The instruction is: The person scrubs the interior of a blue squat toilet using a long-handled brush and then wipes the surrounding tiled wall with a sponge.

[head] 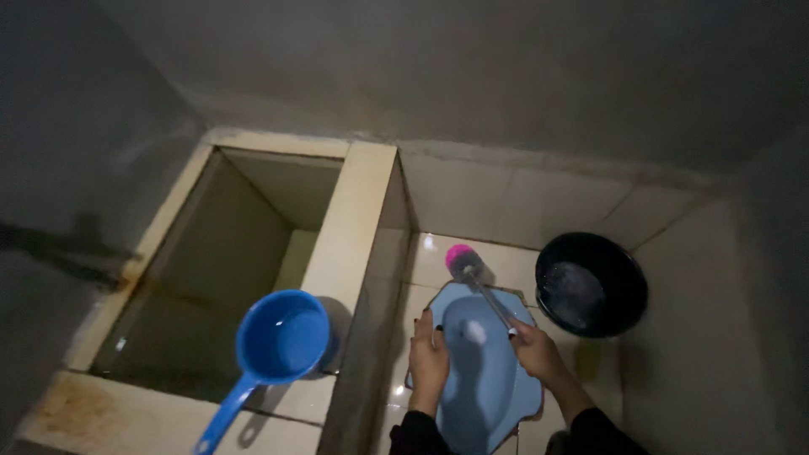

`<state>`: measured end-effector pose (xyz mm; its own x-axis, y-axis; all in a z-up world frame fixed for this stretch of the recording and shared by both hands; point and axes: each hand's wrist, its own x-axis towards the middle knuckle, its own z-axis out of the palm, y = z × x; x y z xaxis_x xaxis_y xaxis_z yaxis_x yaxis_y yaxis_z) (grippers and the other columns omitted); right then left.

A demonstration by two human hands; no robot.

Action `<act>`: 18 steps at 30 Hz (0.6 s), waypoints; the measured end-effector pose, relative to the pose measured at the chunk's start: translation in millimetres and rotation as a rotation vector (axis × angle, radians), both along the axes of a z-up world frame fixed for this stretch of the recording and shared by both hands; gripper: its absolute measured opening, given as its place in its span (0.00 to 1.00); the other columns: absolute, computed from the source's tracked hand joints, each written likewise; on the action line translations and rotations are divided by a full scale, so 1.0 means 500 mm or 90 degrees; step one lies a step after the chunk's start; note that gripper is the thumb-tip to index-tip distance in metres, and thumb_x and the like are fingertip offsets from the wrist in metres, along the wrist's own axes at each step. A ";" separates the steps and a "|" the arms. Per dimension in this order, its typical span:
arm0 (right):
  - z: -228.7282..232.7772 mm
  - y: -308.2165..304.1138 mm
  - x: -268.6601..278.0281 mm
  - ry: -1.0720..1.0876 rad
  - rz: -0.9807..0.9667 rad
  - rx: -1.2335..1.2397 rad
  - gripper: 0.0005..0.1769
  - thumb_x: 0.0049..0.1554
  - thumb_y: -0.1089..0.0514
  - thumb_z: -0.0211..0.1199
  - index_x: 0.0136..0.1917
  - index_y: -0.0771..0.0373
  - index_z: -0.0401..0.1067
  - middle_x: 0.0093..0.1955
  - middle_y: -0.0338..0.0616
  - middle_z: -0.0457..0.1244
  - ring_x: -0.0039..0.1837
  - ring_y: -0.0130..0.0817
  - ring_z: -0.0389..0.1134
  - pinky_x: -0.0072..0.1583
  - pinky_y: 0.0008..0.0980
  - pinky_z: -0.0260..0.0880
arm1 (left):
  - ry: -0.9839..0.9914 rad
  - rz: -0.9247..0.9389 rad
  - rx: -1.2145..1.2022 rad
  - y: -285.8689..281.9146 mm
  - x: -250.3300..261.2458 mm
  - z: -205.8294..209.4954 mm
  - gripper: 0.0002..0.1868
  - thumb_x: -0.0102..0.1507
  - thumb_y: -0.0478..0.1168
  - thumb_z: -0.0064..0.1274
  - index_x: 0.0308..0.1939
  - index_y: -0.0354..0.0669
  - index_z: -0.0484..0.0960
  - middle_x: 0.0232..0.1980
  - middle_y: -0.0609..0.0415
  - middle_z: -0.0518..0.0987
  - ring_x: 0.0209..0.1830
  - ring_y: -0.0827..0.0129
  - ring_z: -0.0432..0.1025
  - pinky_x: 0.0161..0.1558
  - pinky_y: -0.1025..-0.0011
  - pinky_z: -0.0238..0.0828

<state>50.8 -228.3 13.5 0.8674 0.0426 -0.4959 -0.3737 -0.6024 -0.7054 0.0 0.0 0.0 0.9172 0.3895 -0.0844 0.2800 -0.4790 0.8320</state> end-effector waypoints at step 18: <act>-0.688 -0.123 0.393 -0.204 0.386 -0.214 0.26 0.59 0.58 0.51 0.69 0.43 0.71 0.51 0.58 0.71 0.54 0.55 0.73 0.58 0.50 0.72 | -0.104 0.139 0.091 -0.105 0.222 -0.482 0.26 0.68 0.38 0.44 0.71 0.38 0.68 0.73 0.41 0.69 0.76 0.45 0.59 0.72 0.56 0.57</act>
<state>247.1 -290.0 -330.4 0.8443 0.4477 -0.2946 0.2822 -0.8387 -0.4658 111.2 -52.4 -240.8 0.8075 0.5760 0.1272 0.2566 -0.5372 0.8035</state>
